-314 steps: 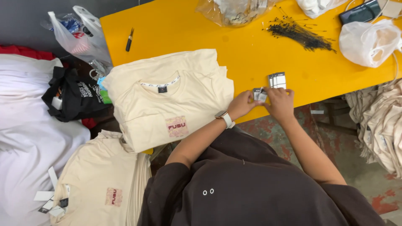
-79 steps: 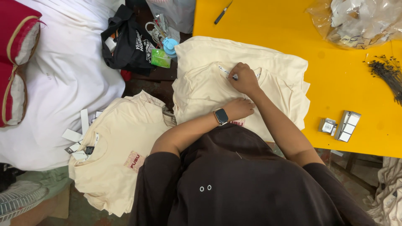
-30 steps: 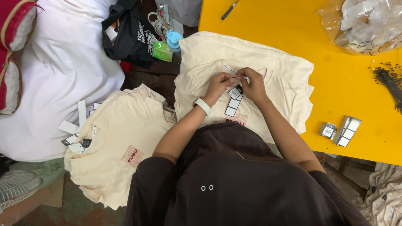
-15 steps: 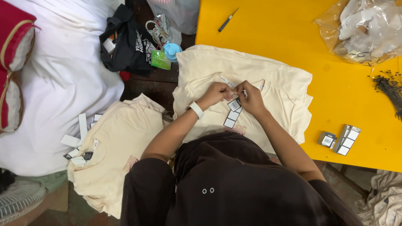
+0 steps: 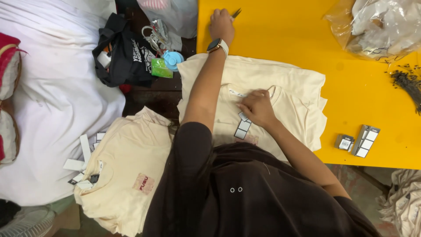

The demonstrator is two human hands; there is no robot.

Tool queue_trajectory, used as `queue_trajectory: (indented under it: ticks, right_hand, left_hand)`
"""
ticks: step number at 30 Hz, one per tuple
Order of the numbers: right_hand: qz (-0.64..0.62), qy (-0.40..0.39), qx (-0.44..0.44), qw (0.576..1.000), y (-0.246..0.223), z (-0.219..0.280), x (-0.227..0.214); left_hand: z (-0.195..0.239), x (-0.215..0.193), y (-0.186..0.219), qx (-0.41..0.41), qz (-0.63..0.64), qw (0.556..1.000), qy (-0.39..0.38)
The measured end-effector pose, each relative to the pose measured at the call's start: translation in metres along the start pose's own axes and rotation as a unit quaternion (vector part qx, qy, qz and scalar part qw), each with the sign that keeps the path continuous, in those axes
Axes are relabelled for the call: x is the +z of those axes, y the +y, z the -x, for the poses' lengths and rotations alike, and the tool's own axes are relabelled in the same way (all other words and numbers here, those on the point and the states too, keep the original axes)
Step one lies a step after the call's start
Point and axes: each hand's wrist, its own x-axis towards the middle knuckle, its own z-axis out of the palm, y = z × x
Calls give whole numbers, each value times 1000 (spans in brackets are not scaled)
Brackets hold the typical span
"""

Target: The person attaches tags to the necklines of beige t-shirts using a stapler. They pick up a shirt, staple the tag to the collar, and then fold the shirt before placing it on a stack. This process is repeated for multiple shirts on a yellow table.

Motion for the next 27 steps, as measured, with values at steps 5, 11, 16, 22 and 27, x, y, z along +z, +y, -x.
queue_trajectory:
  ticks: [5, 11, 16, 22, 27]
  right_hand:
    - [-68, 163, 30, 984, 29, 11, 28]
    - [-191, 131, 208, 950, 79, 11, 42]
    - [-238, 108, 256, 931, 113, 11, 54]
    - [-244, 112, 247, 931, 109, 7, 52]
    - [-278, 92, 293, 910, 105, -2, 43]
  left_hand:
    - [39, -76, 37, 98, 250, 963, -33]
    - [152, -165, 55, 84, 263, 931, -238]
    - [206, -170, 57, 141, 160, 942, -258]
    - [224, -137, 62, 209, 31, 952, -220]
    - [219, -131, 69, 234, -3, 953, -194]
